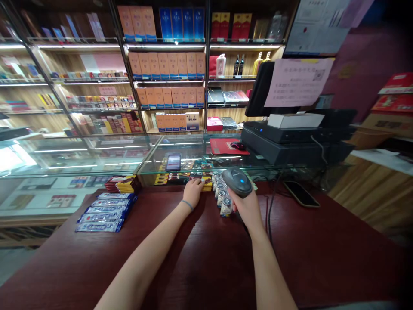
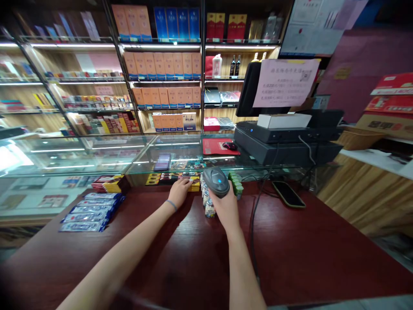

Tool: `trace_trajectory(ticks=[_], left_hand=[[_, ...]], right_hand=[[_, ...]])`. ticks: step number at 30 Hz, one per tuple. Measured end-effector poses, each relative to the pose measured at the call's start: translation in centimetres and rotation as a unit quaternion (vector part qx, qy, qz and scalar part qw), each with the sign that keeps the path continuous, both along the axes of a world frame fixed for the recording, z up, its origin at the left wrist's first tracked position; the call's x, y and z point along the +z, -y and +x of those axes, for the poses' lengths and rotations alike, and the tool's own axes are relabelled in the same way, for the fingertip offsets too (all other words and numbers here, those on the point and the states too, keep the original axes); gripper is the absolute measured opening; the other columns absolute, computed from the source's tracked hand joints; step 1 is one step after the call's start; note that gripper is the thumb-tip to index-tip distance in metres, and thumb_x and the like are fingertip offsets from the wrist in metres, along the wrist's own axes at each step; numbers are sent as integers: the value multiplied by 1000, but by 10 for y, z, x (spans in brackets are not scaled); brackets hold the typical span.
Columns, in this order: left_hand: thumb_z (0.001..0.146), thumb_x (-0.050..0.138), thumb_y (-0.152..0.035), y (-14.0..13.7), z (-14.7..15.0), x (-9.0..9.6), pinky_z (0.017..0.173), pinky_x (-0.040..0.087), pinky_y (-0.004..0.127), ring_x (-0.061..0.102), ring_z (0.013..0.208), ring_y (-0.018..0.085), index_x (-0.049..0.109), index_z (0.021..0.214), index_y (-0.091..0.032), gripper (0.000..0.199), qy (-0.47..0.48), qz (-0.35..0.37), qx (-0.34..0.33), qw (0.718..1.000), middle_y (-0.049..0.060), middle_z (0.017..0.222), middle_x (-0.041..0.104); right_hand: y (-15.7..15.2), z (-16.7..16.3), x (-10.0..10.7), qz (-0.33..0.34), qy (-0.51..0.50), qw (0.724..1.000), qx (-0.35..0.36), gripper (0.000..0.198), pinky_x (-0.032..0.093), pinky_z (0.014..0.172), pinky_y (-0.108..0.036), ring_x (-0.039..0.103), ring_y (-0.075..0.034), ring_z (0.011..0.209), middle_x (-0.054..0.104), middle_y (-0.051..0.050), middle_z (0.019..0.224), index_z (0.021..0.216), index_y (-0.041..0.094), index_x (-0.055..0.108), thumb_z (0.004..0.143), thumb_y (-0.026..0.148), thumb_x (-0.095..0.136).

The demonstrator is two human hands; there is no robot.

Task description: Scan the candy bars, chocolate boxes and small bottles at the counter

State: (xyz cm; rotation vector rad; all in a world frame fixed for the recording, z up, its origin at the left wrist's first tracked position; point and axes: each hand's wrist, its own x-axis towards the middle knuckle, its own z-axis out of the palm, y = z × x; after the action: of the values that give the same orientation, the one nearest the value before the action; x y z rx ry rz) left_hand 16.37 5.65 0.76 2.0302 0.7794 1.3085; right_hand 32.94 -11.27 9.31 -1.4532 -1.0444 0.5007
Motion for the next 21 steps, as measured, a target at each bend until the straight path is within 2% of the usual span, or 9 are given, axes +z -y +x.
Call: trace_trajectory(ticks=[2, 4, 8, 13, 16, 21], left_hand=[[77, 69, -12, 0, 0, -1, 114, 35, 42, 62, 104, 27, 76, 95, -27, 25, 9, 3, 3, 1000, 11, 97, 70], [75, 71, -12, 0, 0, -1, 116, 34, 42, 61, 105, 27, 76, 93, -27, 24, 41, -31, -1, 999, 11, 97, 70], [70, 71, -3, 4, 1, 3, 123, 20, 47, 55, 119, 30, 76, 92, -26, 33, 71, -120, -25, 990, 11, 101, 69], [67, 67, 6, 17, -9, 13, 124, 6, 57, 39, 141, 31, 73, 99, -29, 48, 95, -149, -40, 984, 9, 118, 67], [68, 68, 6, 26, -30, 23, 123, 4, 61, 33, 146, 33, 72, 103, -29, 50, 122, -140, -24, 982, 10, 130, 63], [69, 73, 2, 39, -92, 40, 124, 6, 58, 37, 144, 33, 74, 104, -28, 46, 120, -88, 27, 988, 11, 132, 63]], right_hand=[[0, -1, 0, 4, -1, 1000, 1, 38, 47, 40, -30, 54, -18, 37, 61, 3, 56, 99, 25, 52, 76, 49, 71], [-1, -2, 1, 2, -10, 1000, -1, 39, 46, 39, -29, 53, -17, 37, 63, 2, 58, 99, 25, 54, 76, 50, 72], [-1, -5, 1, -3, -11, 1000, -8, 40, 47, 38, -30, 54, -18, 37, 61, 2, 56, 103, 24, 56, 77, 50, 71], [-2, -8, -4, 10, 1, 1000, 10, 39, 50, 44, -31, 58, -19, 43, 65, -1, 62, 106, 23, 60, 79, 49, 70], [-5, -11, -10, 17, 28, 999, -24, 45, 54, 50, -32, 62, -20, 47, 69, -3, 68, 108, 20, 63, 77, 51, 70], [-7, -23, -15, 29, 81, 996, -19, 39, 55, 55, -31, 67, -22, 57, 72, -7, 70, 92, 17, 67, 74, 52, 72]])
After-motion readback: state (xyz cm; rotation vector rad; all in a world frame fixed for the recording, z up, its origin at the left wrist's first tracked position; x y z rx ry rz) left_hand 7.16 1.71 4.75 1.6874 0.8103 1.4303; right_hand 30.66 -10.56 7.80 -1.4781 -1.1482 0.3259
